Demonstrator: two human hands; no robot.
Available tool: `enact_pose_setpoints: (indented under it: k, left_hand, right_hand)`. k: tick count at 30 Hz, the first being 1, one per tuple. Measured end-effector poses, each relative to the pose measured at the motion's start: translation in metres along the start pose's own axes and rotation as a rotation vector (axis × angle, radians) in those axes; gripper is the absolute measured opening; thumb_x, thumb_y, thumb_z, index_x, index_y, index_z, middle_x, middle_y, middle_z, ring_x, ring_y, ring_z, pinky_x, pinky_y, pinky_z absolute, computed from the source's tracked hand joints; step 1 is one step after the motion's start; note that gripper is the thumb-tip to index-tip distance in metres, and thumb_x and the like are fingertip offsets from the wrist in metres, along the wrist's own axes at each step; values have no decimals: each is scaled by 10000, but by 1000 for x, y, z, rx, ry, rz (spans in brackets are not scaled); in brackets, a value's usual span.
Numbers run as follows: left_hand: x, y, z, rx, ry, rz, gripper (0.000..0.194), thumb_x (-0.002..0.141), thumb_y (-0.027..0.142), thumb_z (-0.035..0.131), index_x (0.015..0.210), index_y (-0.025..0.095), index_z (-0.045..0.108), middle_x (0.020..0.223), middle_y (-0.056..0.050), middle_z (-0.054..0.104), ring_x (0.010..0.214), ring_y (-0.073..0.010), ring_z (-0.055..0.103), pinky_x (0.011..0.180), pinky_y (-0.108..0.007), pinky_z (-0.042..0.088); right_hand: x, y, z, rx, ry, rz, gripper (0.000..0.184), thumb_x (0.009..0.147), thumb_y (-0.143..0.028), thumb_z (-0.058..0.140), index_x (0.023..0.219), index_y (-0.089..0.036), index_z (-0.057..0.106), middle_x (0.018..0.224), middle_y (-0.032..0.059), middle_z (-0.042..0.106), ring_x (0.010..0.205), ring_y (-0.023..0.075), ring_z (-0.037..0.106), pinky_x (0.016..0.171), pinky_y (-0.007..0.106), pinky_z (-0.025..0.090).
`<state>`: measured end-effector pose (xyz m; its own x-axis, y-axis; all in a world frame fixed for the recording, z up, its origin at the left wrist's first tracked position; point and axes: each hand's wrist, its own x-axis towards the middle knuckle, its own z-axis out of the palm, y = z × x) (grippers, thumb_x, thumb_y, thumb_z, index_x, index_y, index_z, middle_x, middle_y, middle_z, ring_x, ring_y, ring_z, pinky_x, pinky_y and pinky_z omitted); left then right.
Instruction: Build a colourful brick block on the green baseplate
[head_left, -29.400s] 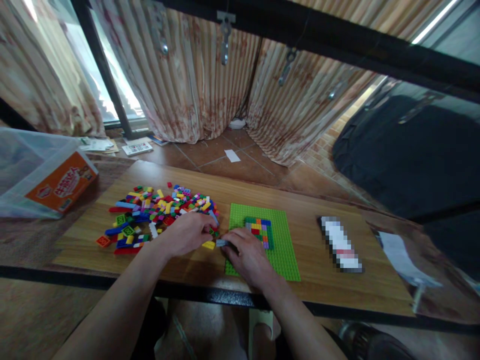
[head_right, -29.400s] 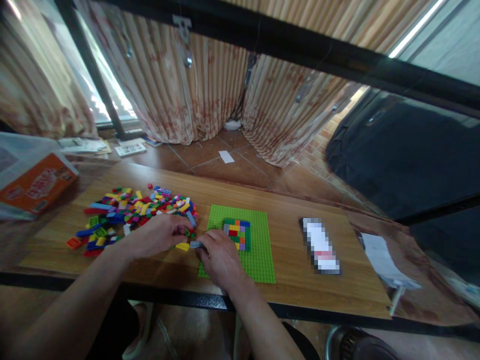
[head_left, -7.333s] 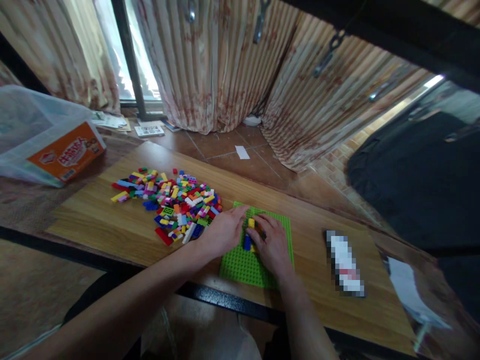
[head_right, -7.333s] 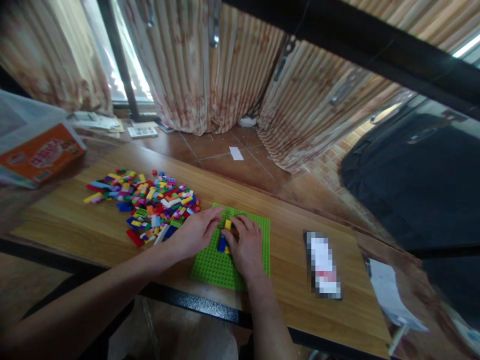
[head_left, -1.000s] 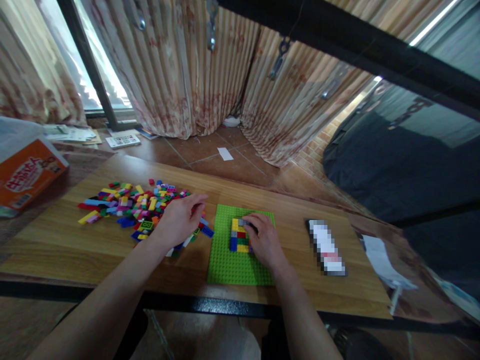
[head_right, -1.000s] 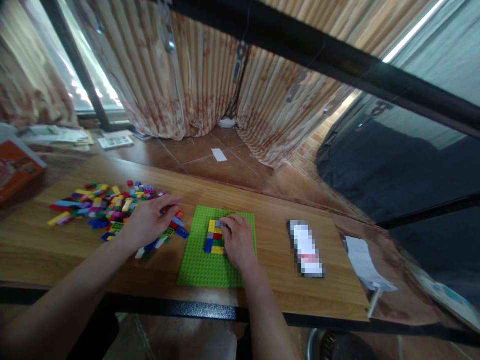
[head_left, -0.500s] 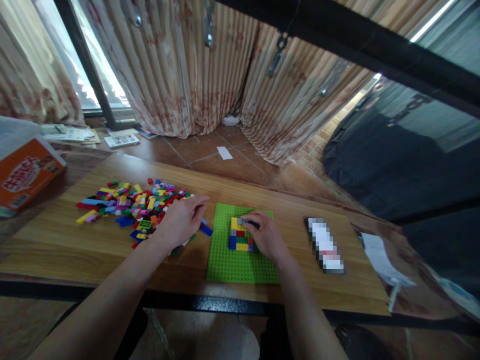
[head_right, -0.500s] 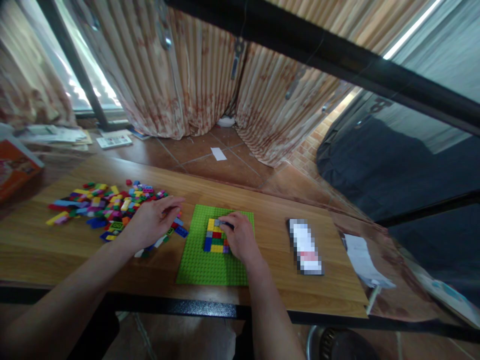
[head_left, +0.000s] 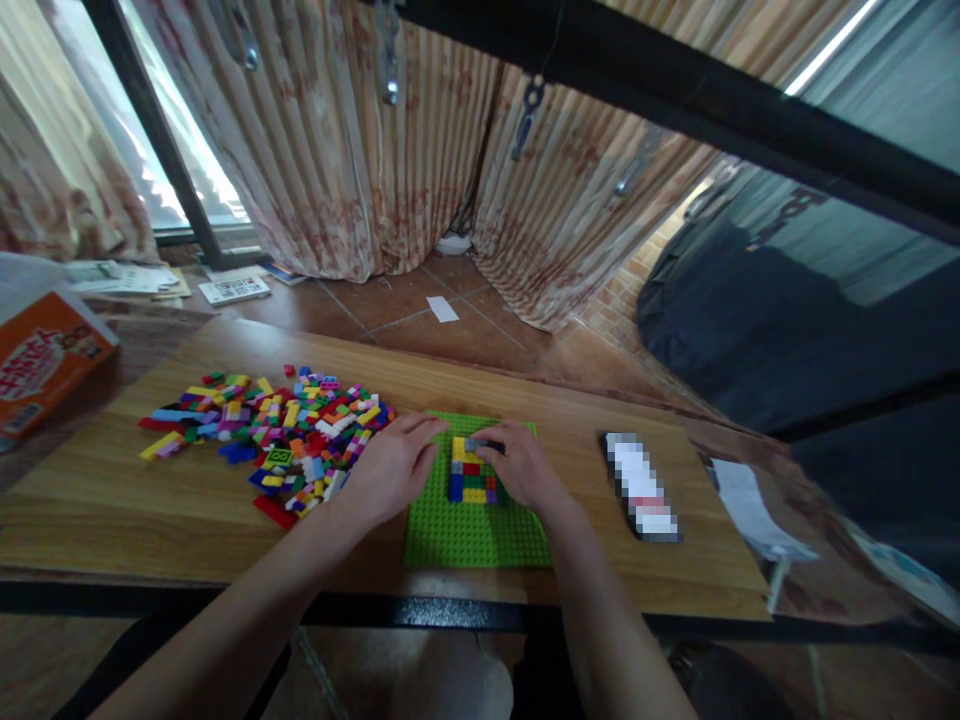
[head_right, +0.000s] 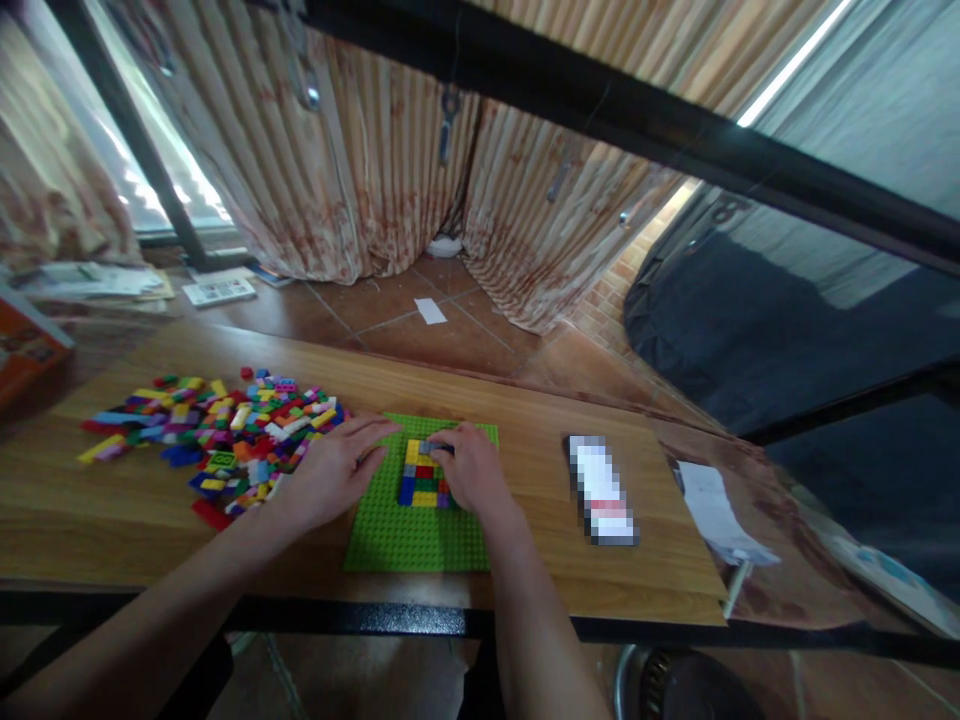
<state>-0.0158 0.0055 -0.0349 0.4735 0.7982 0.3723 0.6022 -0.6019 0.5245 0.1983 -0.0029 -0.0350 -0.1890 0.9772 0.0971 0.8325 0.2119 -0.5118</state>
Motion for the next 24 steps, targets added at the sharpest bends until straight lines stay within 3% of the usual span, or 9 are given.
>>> enact_pose_setpoints:
  k: [6, 13, 16, 24]
  left_hand:
    - [-4, 14, 25, 150, -102, 94, 353, 916, 203, 478, 1246, 179, 602, 1278, -128, 608, 1151, -276, 558, 991, -480, 473]
    - [-3, 14, 29, 201, -136, 81, 354, 944, 236, 447, 1260, 190, 600, 1303, -117, 606, 1151, -285, 566, 966, -493, 477]
    - [-3, 15, 29, 219, -141, 79, 353, 947, 240, 450, 1263, 191, 600, 1305, -111, 608, 1140, -289, 575, 952, -497, 480]
    - [-5, 16, 31, 238, -122, 76, 346, 951, 235, 450, 1260, 195, 602, 1303, -111, 606, 1143, -289, 575, 940, -492, 471]
  right_hand:
    - [-6, -1, 7, 17, 71, 34, 201, 854, -209, 626, 1004, -276, 742, 956, 45, 675, 942, 203, 602, 899, 379, 455]
    - [-8, 14, 7, 275, 138, 62, 243, 894, -219, 539, 1050, -239, 724, 1042, 51, 714, 998, 189, 634, 927, 365, 471]
    - [-6, 19, 6, 372, 141, 97, 242, 902, -219, 507, 964, -219, 741, 996, 47, 733, 960, 180, 652, 901, 340, 480]
    - [0, 17, 12, 359, 152, 134, 167, 819, -211, 592, 770, -215, 752, 843, 33, 723, 834, 178, 649, 790, 303, 493]
